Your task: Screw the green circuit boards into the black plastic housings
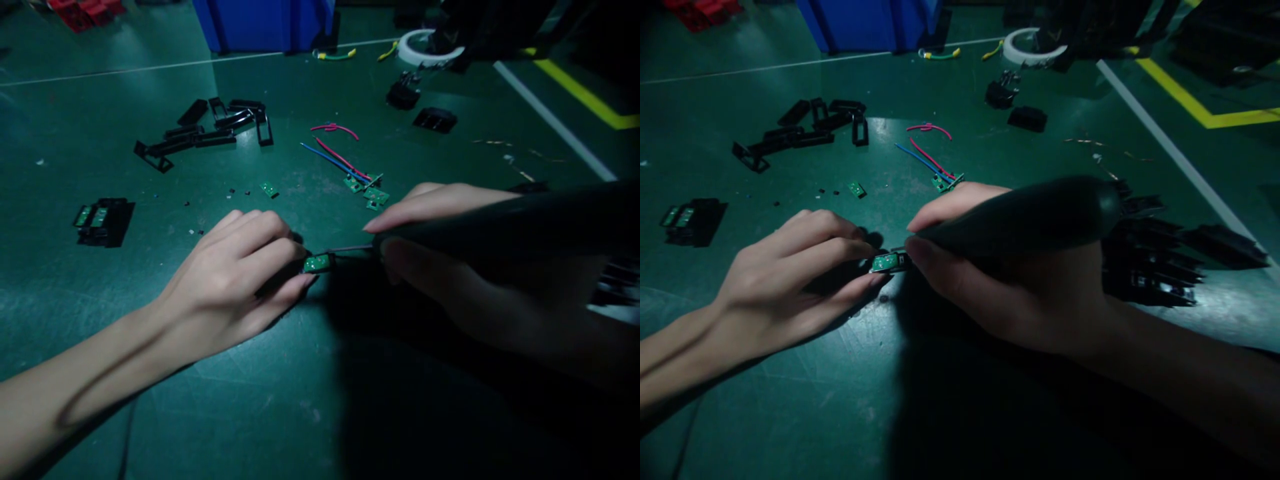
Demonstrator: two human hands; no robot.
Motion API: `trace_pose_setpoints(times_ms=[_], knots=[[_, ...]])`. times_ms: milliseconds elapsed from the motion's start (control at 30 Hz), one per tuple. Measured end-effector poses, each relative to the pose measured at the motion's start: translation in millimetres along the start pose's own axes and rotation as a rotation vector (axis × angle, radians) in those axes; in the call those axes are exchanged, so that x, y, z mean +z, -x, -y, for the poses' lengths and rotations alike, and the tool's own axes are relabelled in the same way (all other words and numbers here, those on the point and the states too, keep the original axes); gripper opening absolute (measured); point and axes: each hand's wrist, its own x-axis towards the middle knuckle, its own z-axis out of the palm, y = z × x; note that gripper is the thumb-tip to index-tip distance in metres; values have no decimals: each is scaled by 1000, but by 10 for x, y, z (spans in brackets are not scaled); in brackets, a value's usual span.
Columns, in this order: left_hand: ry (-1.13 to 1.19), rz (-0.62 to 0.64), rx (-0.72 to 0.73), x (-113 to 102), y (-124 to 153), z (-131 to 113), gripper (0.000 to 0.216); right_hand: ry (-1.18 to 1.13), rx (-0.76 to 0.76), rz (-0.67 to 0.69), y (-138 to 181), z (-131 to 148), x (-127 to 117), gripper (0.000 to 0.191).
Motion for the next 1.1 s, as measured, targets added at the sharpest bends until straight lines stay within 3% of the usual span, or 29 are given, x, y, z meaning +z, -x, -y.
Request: trace_pose_setpoints(times_ms=[233,700,1100], knots=[[11,11,-4,7,-18,6,16,-52,59,-69,40,-9,26,9],[73,-73,1,-12,-3,-23,16,-50,69,-72,27,-7,28,7],[87,-38,23,-26,-4,-34,12,-43,75,-64,20,1,35,7]])
